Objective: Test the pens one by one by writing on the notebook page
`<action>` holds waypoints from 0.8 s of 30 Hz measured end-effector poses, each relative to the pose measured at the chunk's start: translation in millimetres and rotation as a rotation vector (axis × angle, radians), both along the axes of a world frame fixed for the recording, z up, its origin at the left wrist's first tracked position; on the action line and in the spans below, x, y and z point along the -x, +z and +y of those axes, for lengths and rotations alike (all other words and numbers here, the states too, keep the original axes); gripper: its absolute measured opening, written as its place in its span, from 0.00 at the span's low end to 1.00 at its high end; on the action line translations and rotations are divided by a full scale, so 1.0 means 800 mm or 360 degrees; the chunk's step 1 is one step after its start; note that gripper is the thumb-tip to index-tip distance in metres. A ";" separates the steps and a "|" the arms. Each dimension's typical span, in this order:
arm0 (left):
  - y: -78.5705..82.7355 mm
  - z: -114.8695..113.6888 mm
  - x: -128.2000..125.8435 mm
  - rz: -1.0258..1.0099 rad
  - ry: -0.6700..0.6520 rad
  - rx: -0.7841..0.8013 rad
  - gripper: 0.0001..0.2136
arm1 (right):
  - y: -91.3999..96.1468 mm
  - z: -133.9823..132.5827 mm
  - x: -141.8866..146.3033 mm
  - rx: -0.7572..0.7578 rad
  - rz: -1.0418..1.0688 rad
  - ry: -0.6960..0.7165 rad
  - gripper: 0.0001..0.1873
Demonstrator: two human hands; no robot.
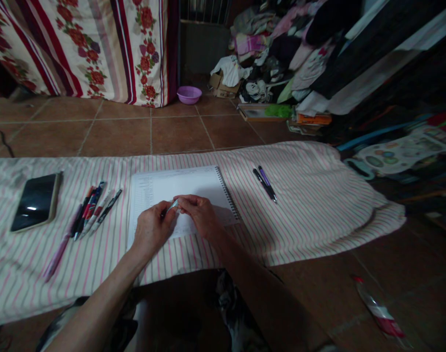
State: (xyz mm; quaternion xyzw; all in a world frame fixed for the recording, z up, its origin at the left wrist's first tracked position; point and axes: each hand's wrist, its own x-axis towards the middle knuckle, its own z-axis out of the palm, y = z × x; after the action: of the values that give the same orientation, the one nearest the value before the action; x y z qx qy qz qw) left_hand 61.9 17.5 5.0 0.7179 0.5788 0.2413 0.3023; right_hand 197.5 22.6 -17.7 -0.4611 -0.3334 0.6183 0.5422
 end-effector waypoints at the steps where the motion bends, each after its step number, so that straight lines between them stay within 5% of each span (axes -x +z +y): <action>1: 0.000 0.000 0.000 0.0024 0.0001 -0.0026 0.14 | 0.001 0.000 0.000 0.0001 -0.0011 -0.0010 0.10; 9: -0.016 0.007 0.001 -0.0678 0.0018 0.0446 0.15 | 0.001 -0.001 -0.003 0.0015 0.0155 0.0138 0.11; 17: -0.009 0.004 0.002 -0.0399 0.0051 0.0235 0.14 | 0.002 -0.001 0.002 -0.0011 0.0084 0.0045 0.11; 24: -0.007 0.007 -0.002 -0.0868 0.0028 0.0570 0.16 | 0.003 -0.002 -0.001 -0.0010 0.0180 0.0121 0.11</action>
State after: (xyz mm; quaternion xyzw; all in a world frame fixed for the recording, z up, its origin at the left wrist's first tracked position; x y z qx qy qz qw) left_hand 63.2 23.2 -0.5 0.5572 0.5159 0.3216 0.5657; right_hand 198.4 21.1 -15.7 -0.4108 -0.3214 0.6625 0.5376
